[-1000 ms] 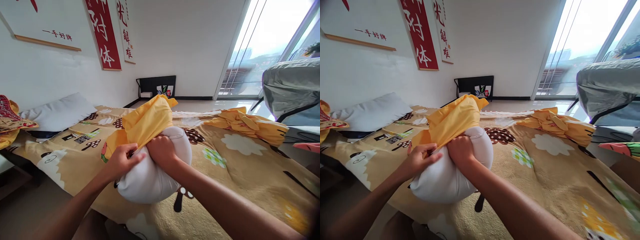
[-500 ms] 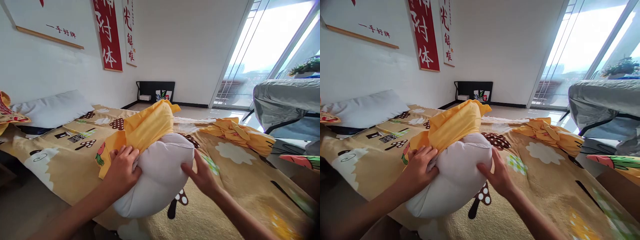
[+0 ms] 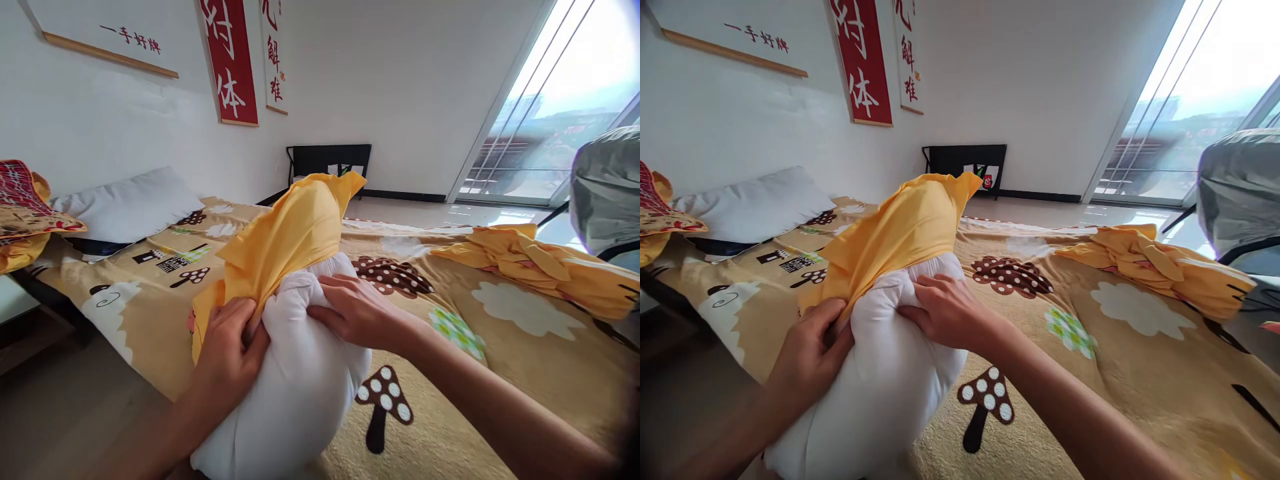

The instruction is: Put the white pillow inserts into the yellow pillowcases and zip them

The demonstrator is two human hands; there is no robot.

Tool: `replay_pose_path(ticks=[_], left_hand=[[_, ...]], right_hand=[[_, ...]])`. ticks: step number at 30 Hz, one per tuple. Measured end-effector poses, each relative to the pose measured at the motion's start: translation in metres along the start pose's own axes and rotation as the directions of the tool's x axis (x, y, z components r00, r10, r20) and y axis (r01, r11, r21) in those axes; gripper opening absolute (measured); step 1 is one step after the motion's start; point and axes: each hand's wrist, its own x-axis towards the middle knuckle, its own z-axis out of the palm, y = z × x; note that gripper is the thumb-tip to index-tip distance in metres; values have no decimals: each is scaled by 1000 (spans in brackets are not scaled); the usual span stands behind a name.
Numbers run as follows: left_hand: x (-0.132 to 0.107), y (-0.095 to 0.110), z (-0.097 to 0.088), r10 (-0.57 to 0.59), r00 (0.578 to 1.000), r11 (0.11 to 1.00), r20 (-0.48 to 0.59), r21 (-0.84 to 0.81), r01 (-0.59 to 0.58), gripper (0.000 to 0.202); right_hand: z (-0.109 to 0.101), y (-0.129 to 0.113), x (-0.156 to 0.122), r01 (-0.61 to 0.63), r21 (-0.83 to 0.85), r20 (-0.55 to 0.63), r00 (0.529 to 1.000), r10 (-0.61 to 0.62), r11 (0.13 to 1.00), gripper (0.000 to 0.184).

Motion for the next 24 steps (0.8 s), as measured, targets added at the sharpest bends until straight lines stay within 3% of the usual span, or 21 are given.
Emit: replay_pose_path(ticks=[3, 7, 10, 14, 16, 18, 22, 24], left_hand=[[-2, -4, -7, -5, 999, 1000, -34, 23, 6, 30], [-1, -3, -18, 83, 996, 993, -18, 90, -81, 30], [-1, -4, -25, 202, 979, 955, -11, 223, -194, 28], [2, 0, -27, 317, 948, 881, -34, 381, -281, 23], [6, 10, -29, 385, 921, 835, -54, 444, -323, 20], [14, 26, -35, 462, 883, 794, -88, 484, -367, 19], [44, 53, -60, 629, 763, 721, -147, 477, -503, 20], [64, 54, -66, 678, 717, 710, -163, 401, -580, 21]], right_hand=[[11, -15, 24, -90, -190, 50, 994, 102, 978, 22], [24, -38, 54, -200, -326, 31, 974, 222, 924, 29], [31, -43, 70, -277, -267, -74, 961, 267, 923, 29], [31, -28, 69, -311, -169, -295, 921, 253, 935, 26], [24, -18, 59, -351, -144, -417, 869, 265, 925, 25], [10, -11, 46, -417, -100, -542, 784, 303, 903, 24], [-41, -19, 18, -522, -87, -726, 616, 304, 849, 19], [-68, -30, 9, -571, -164, -774, 580, 254, 804, 19]])
